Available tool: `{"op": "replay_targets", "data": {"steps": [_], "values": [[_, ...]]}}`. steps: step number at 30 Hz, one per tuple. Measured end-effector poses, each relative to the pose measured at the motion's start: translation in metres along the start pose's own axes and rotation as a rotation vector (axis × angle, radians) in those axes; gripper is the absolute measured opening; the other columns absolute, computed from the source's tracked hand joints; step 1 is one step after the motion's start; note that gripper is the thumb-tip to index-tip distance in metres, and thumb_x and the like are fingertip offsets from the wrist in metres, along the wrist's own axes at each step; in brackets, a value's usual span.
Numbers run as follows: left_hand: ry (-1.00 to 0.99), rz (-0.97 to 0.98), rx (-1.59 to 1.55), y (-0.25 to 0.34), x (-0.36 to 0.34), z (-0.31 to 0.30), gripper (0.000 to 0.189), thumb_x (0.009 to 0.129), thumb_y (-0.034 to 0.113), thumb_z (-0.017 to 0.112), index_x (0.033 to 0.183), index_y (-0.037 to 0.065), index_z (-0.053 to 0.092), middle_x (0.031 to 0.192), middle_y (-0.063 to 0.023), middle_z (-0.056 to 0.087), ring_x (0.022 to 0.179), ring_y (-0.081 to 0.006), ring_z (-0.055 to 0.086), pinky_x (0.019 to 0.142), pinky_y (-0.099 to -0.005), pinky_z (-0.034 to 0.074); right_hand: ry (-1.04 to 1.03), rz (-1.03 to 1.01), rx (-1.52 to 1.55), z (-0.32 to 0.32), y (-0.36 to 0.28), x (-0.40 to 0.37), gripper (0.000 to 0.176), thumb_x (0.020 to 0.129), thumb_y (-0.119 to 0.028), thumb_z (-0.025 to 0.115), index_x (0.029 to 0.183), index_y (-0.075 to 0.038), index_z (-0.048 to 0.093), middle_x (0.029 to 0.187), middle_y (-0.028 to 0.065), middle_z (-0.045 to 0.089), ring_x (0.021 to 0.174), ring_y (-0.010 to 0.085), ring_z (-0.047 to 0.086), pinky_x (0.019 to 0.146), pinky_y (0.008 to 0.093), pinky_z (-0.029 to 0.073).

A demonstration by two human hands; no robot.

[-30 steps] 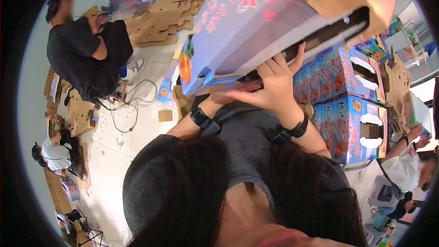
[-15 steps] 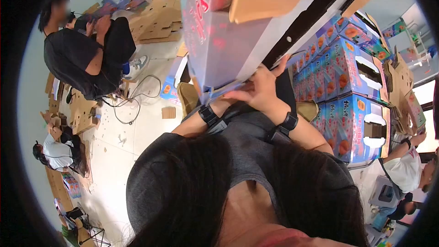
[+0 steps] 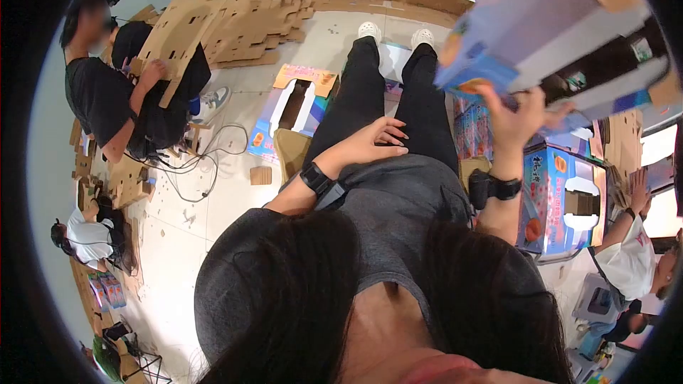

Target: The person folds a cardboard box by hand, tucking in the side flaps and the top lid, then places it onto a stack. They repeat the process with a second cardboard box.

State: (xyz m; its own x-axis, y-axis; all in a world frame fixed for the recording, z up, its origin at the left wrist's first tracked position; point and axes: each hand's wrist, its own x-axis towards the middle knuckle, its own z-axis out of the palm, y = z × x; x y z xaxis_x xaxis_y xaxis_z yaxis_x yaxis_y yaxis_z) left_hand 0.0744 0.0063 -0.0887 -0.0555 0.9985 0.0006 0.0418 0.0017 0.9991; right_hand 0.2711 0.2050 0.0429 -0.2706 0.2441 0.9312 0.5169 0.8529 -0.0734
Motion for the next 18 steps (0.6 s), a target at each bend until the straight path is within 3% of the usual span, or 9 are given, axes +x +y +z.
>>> {"op": "replay_targets", "data": {"steps": [2, 4, 5, 7, 10, 13, 14, 17, 18], "values": [[-0.04, -0.011, -0.009, -0.001, 0.001, 0.0, 0.056, 0.091, 0.014, 0.071, 0.137, 0.0, 0.044, 0.126, -0.016, 0.057, 0.116, -0.0221, 0.059, 0.103, -0.0366, 0.046, 0.027, 0.04, -0.194, -0.02, 0.022, 0.013, 0.05, 0.065, -0.055, 0.084, 0.08, -0.009, 0.071, 0.094, 0.0012, 0.065, 0.096, 0.0234, 0.065, 0.117, 0.0614, 0.003], [-0.048, -0.003, 0.016, -0.005, 0.003, -0.001, 0.051, 0.092, 0.014, 0.07, 0.135, 0.001, 0.046, 0.125, -0.0146, 0.058, 0.116, -0.0209, 0.059, 0.102, -0.0353, 0.046, 0.067, 0.182, -0.215, -0.041, 0.036, 0.027, 0.06, 0.068, -0.059, 0.082, 0.094, -0.006, 0.069, 0.079, 0.0, 0.065, 0.092, 0.0238, 0.065, 0.116, 0.0609, 0.003], [-0.054, 0.001, 0.028, -0.006, 0.004, -0.001, 0.048, 0.092, 0.014, 0.069, 0.134, 0.001, 0.048, 0.124, -0.0139, 0.059, 0.115, -0.0203, 0.059, 0.102, -0.0347, 0.047, 0.032, 0.236, -0.261, -0.053, 0.044, 0.031, 0.069, 0.07, -0.06, 0.08, 0.107, -0.005, 0.061, 0.075, -0.0021, 0.071, 0.09, 0.0173, 0.067, 0.116, 0.0593, -0.001], [-0.054, -0.047, -0.027, 0.0, 0.004, -0.001, 0.044, 0.094, 0.015, 0.068, 0.131, 0.001, 0.051, 0.123, -0.0125, 0.06, 0.114, -0.0189, 0.06, 0.1, -0.0332, 0.047, 0.127, 0.286, -0.361, -0.07, 0.053, 0.037, 0.068, 0.069, -0.063, 0.079, 0.098, -0.004, 0.064, 0.066, -0.0028, 0.067, 0.079, 0.0175, 0.067, 0.117, 0.0562, 0.003], [-0.058, -0.076, -0.046, -0.001, 0.005, -0.002, 0.039, 0.095, 0.015, 0.066, 0.129, 0.001, 0.053, 0.121, -0.0111, 0.061, 0.113, -0.0175, 0.06, 0.098, -0.0316, 0.048, -0.105, 0.546, -0.462, -0.106, 0.064, 0.045, 0.066, 0.068, -0.067, 0.077, 0.082, -0.004, 0.066, 0.057, -0.0021, 0.062, 0.066, 0.0174, 0.063, 0.117, 0.0538, 0.011], [-0.061, -0.072, -0.033, -0.005, 0.005, -0.003, 0.037, 0.096, 0.014, 0.064, 0.128, 0.0, 0.053, 0.12, -0.0104, 0.061, 0.112, -0.0169, 0.06, 0.097, -0.0309, 0.048, -0.001, 0.573, -0.452, -0.109, 0.087, 0.047, 0.068, 0.069, -0.071, 0.074, 0.068, -0.004, 0.064, 0.05, -0.0012, 0.056, 0.057, 0.0163, 0.058, 0.115, 0.0539, 0.018], [-0.058, -0.066, -0.029, -0.005, 0.006, -0.003, 0.037, 0.096, 0.014, 0.064, 0.128, 0.0, 0.053, 0.12, -0.0103, 0.061, 0.112, -0.0167, 0.06, 0.097, -0.0307, 0.048, -0.096, 0.668, -0.501, -0.109, 0.095, 0.053, 0.078, 0.069, -0.08, 0.065, 0.071, -0.002, 0.067, 0.058, 0.0029, 0.064, 0.064, 0.0202, 0.064, 0.113, 0.056, 0.021], [-0.072, -0.06, -0.05, -0.004, 0.006, -0.003, 0.036, 0.097, 0.015, 0.063, 0.128, 0.001, 0.054, 0.12, -0.0099, 0.062, 0.111, -0.0162, 0.06, 0.097, -0.0303, 0.048, -0.206, 0.736, -0.597, -0.094, 0.133, 0.062, 0.087, 0.069, -0.085, 0.057, 0.08, 0.0, 0.072, 0.071, 0.0095, 0.071, 0.078, 0.027, 0.069, 0.113, 0.0574, 0.02], [-0.075, -0.06, -0.037, -0.003, 0.005, -0.003, 0.036, 0.097, 0.015, 0.063, 0.128, 0.001, 0.054, 0.12, -0.0097, 0.062, 0.111, -0.016, 0.06, 0.097, -0.0302, 0.048, -0.274, 0.789, -0.576, -0.089, 0.139, 0.068, 0.097, 0.069, -0.089, 0.049, 0.093, 0.001, 0.074, 0.091, 0.018, 0.074, 0.098, 0.0335, 0.069, 0.113, 0.0609, 0.018]]}}
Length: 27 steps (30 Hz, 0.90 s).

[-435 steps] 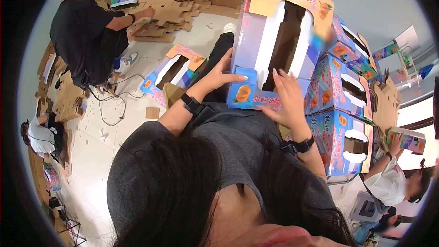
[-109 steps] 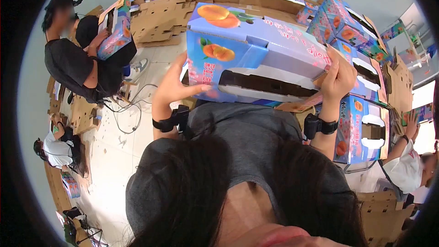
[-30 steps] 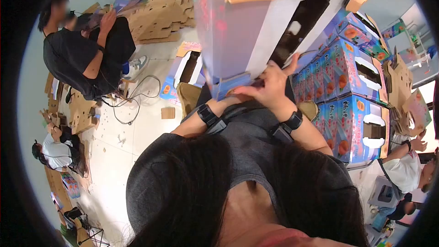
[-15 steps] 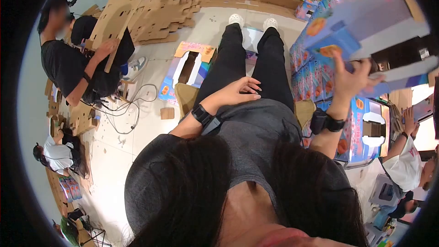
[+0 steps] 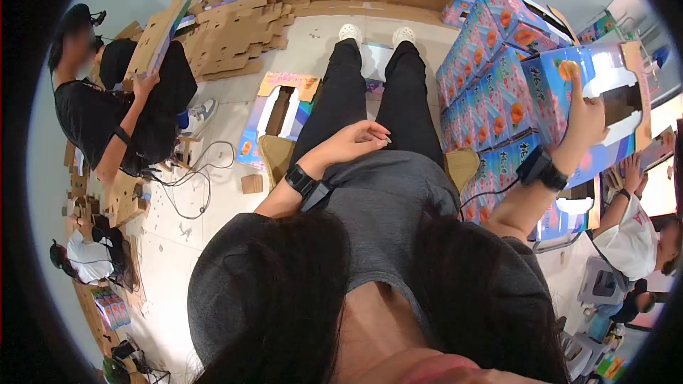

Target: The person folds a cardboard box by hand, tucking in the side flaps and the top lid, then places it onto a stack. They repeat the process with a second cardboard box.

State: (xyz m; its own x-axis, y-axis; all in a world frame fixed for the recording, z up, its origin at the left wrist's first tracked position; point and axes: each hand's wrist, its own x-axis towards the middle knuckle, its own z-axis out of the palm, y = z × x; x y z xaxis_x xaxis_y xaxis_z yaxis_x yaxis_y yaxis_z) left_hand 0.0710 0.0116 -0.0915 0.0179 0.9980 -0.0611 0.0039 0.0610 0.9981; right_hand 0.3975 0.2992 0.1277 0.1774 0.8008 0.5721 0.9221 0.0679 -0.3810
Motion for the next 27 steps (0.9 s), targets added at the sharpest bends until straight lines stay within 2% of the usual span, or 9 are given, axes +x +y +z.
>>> {"op": "replay_targets", "data": {"steps": [9, 10, 13, 15, 17, 20, 22, 25, 27], "values": [[-0.009, -0.006, 0.01, 0.003, -0.003, -0.001, 0.034, 0.098, 0.016, 0.062, 0.127, 0.002, 0.055, 0.119, -0.0085, 0.062, 0.11, -0.0149, 0.06, 0.096, -0.0296, 0.047, -0.265, 0.228, -0.008, 0.109, 0.013, 0.099, 0.12, 0.067, -0.094, 0.043, 0.13, 0.007, 0.057, 0.138, 0.0289, 0.052, 0.134, 0.0447, 0.044, 0.108, 0.0731, 0.01], [-0.015, -0.008, 0.014, 0.003, -0.003, -0.001, 0.033, 0.098, 0.016, 0.062, 0.127, 0.002, 0.055, 0.119, -0.0085, 0.062, 0.11, -0.0148, 0.06, 0.096, -0.0295, 0.047, -0.272, 0.24, -0.028, 0.097, -0.001, 0.088, 0.108, 0.073, -0.084, 0.049, 0.126, 0.01, 0.059, 0.134, 0.0293, 0.055, 0.132, 0.0426, 0.048, 0.111, 0.0653, 0.022], [-0.012, -0.013, -0.017, 0.003, -0.002, -0.001, 0.033, 0.098, 0.016, 0.061, 0.127, 0.001, 0.056, 0.119, -0.0083, 0.062, 0.11, -0.0145, 0.06, 0.097, -0.0295, 0.047, -0.258, -0.089, -0.092, 0.191, 0.049, 0.151, 0.075, 0.077, -0.06, 0.065, 0.111, 0.007, 0.068, 0.125, 0.0272, 0.062, 0.123, 0.0429, 0.056, 0.105, 0.0516, 0.04], [-0.007, -0.014, -0.034, 0.004, -0.002, 0.0, 0.033, 0.098, 0.016, 0.062, 0.127, 0.001, 0.056, 0.119, -0.0082, 0.062, 0.11, -0.0145, 0.059, 0.097, -0.0294, 0.047, -0.356, -0.056, -0.115, 0.195, 0.041, 0.155, 0.066, 0.074, -0.045, 0.071, 0.117, 0.005, 0.065, 0.12, 0.027, 0.064, 0.116, 0.0426, 0.06, 0.094, 0.0446, 0.049], [-0.005, -0.016, -0.034, 0.007, -0.003, 0.0, 0.033, 0.098, 0.016, 0.062, 0.127, 0.001, 0.056, 0.119, -0.0081, 0.062, 0.11, -0.0146, 0.059, 0.097, -0.0294, 0.046, -0.325, 0.051, 0.006, 0.229, 0.044, 0.17, 0.073, 0.072, -0.048, 0.073, 0.123, 0.003, 0.061, 0.117, 0.0268, 0.066, 0.115, 0.0432, 0.06, 0.093, 0.0451, 0.05], [-0.017, -0.023, -0.023, 0.009, -0.004, 0.0, 0.033, 0.097, 0.015, 0.062, 0.127, 0.001, 0.056, 0.119, -0.0081, 0.062, 0.11, -0.0147, 0.059, 0.097, -0.0294, 0.046, -0.508, -0.069, -0.057, 0.174, -0.002, 0.109, 0.088, 0.069, -0.058, 0.073, 0.133, 0.001, 0.055, 0.12, 0.0274, 0.065, 0.117, 0.0404, 0.06, 0.109, 0.0502, 0.035], [-0.01, -0.016, -0.023, 0.008, -0.003, 0.0, 0.033, 0.097, 0.015, 0.062, 0.127, 0.001, 0.056, 0.119, -0.0084, 0.062, 0.11, -0.0149, 0.059, 0.097, -0.0295, 0.046, -0.417, -0.107, -0.373, 0.163, -0.01, 0.086, 0.084, 0.073, -0.061, 0.07, 0.136, -0.009, 0.055, 0.131, 0.0211, 0.06, 0.129, 0.0372, 0.051, 0.113, 0.0621, 0.019], [-0.022, -0.003, -0.02, 0.003, -0.001, -0.002, 0.033, 0.098, 0.015, 0.061, 0.126, 0.0, 0.055, 0.118, -0.0088, 0.063, 0.11, -0.0153, 0.06, 0.097, -0.0297, 0.046, -0.011, -0.25, -0.406, 0.103, -0.04, 0.014, 0.074, 0.077, -0.059, 0.068, 0.135, -0.014, 0.056, 0.134, 0.0163, 0.059, 0.136, 0.0377, 0.043, 0.112, 0.0626, 0.022], [-0.032, 0.002, -0.034, 0.0, 0.0, -0.001, 0.032, 0.098, 0.014, 0.06, 0.126, 0.0, 0.056, 0.119, -0.0092, 0.064, 0.11, -0.0156, 0.06, 0.097, -0.0299, 0.046, -0.018, -0.501, -0.115, 0.097, -0.054, -0.014, 0.058, 0.078, -0.049, 0.07, 0.121, -0.011, 0.064, 0.126, 0.0175, 0.063, 0.123, 0.0379, 0.054, 0.106, 0.0513, 0.037]]}}
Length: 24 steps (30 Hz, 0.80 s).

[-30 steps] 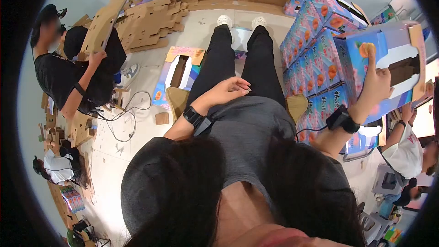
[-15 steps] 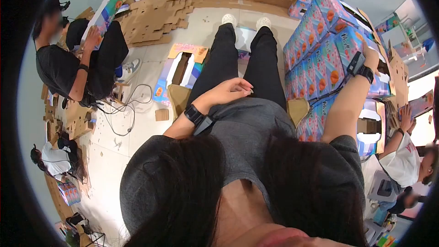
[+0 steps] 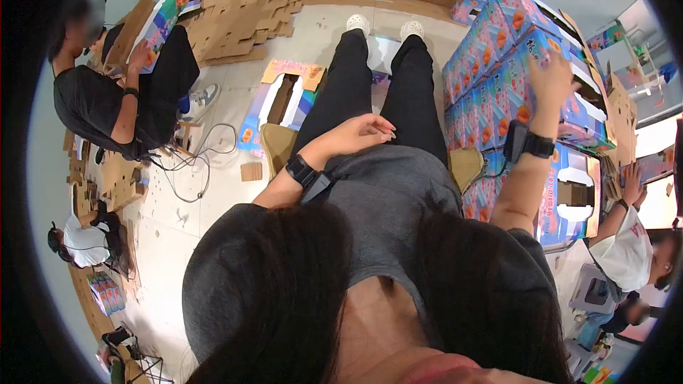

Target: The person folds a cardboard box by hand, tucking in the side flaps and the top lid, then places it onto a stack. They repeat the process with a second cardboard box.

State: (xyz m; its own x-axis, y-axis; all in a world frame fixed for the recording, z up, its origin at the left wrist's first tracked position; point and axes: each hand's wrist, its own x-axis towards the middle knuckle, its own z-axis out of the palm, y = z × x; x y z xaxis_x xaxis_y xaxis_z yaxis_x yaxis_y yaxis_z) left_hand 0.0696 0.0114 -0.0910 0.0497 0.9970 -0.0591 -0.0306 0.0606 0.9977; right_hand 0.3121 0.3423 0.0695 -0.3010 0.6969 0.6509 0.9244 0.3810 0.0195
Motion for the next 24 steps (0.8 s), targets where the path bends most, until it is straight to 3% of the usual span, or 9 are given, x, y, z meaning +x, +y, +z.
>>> {"op": "replay_targets", "data": {"steps": [3, 5, 8, 9, 12, 13, 18, 21, 24], "values": [[-0.007, 0.03, -0.072, 0.0, 0.001, -0.003, 0.03, 0.099, 0.013, 0.059, 0.126, 0.001, 0.056, 0.12, -0.0093, 0.064, 0.113, -0.0165, 0.06, 0.098, -0.0304, 0.047, 0.125, -0.465, 0.533, 0.02, -0.048, -0.03, 0.046, 0.077, -0.039, 0.075, 0.111, -0.007, 0.068, 0.116, 0.0175, 0.066, 0.11, 0.0363, 0.061, 0.094, 0.047, 0.048], [0.004, 0.068, -0.091, 0.002, 0.001, -0.01, 0.031, 0.099, 0.013, 0.06, 0.126, 0.001, 0.056, 0.12, -0.0093, 0.064, 0.113, -0.0168, 0.06, 0.098, -0.0308, 0.047, -0.135, -0.674, 0.738, 0.018, -0.087, -0.053, 0.044, 0.079, -0.037, 0.075, 0.109, -0.006, 0.068, 0.111, 0.0179, 0.068, 0.104, 0.0339, 0.064, 0.089, 0.0453, 0.05], [0.117, 0.047, -0.004, 0.025, -0.011, -0.017, 0.031, 0.098, 0.014, 0.061, 0.126, 0.003, 0.057, 0.121, -0.0082, 0.064, 0.112, -0.0161, 0.061, 0.097, -0.0302, 0.048, -1.137, -0.616, 0.664, 0.016, -0.126, -0.068, 0.044, 0.081, -0.042, 0.073, 0.105, -0.004, 0.069, 0.104, 0.0178, 0.07, 0.097, 0.0299, 0.067, 0.083, 0.0398, 0.052], [0.158, 0.041, -0.006, 0.029, -0.017, -0.021, 0.031, 0.098, 0.015, 0.062, 0.126, 0.003, 0.057, 0.121, -0.0078, 0.064, 0.111, -0.0156, 0.061, 0.098, -0.0298, 0.047, -1.18, -0.729, 0.638, 0.03, -0.132, -0.074, 0.047, 0.083, -0.046, 0.071, 0.09, 0.0, 0.071, 0.084, 0.0173, 0.072, 0.079, 0.0276, 0.07, 0.073, 0.0365, 0.054], [0.268, 0.042, 0.008, 0.037, -0.029, -0.04, 0.029, 0.098, 0.011, 0.06, 0.125, 0.002, 0.057, 0.12, -0.0086, 0.064, 0.113, -0.0158, 0.061, 0.099, -0.0297, 0.047, -1.409, -0.618, 0.325, 0.064, -0.156, -0.077, 0.054, 0.085, -0.05, 0.068, 0.073, 0.003, 0.069, 0.065, 0.0161, 0.068, 0.061, 0.0258, 0.069, 0.066, 0.0372, 0.054], [0.3, 0.058, 0.003, 0.038, -0.034, -0.048, 0.028, 0.098, 0.009, 0.06, 0.125, 0.002, 0.057, 0.12, -0.009, 0.065, 0.114, -0.0162, 0.061, 0.099, -0.0299, 0.047, -1.369, -0.583, 0.372, 0.075, -0.16, -0.081, 0.061, 0.087, -0.052, 0.065, 0.061, 0.003, 0.067, 0.056, 0.0162, 0.064, 0.051, 0.0256, 0.066, 0.062, 0.0387, 0.055], [0.464, 0.142, 0.05, 0.052, -0.056, -0.11, 0.027, 0.099, 0.008, 0.055, 0.126, 0.0, 0.057, 0.119, -0.0106, 0.065, 0.116, -0.0189, 0.06, 0.102, -0.0333, 0.045, -1.344, -0.523, 0.262, 0.101, -0.171, -0.093, 0.067, 0.086, -0.06, 0.059, 0.064, 0.002, 0.071, 0.063, 0.0214, 0.066, 0.062, 0.034, 0.069, 0.066, 0.0431, 0.055], [0.556, -0.17, 0.216, 0.055, -0.058, -0.157, 0.031, 0.1, 0.015, 0.058, 0.127, 0.0, 0.056, 0.122, -0.0116, 0.064, 0.118, -0.0196, 0.059, 0.103, -0.0342, 0.044, -1.165, -0.563, 0.31, 0.11, -0.173, -0.103, 0.074, 0.083, -0.068, 0.056, 0.067, 0.003, 0.07, 0.07, 0.0255, 0.066, 0.074, 0.0425, 0.067, 0.069, 0.0476, 0.054], [0.453, -0.532, 0.454, 0.011, -0.059, -0.231, 0.044, 0.096, 0.025, 0.065, 0.131, 0.001, 0.054, 0.128, -0.0128, 0.061, 0.12, -0.0205, 0.058, 0.104, -0.035, 0.043, -1.207, -0.529, 0.292, 0.105, -0.182, -0.099, 0.07, 0.084, -0.066, 0.057, 0.066, 0.001, 0.071, 0.069, 0.0246, 0.066, 0.073, 0.0411, 0.068, 0.07, 0.0469, 0.055]]}}
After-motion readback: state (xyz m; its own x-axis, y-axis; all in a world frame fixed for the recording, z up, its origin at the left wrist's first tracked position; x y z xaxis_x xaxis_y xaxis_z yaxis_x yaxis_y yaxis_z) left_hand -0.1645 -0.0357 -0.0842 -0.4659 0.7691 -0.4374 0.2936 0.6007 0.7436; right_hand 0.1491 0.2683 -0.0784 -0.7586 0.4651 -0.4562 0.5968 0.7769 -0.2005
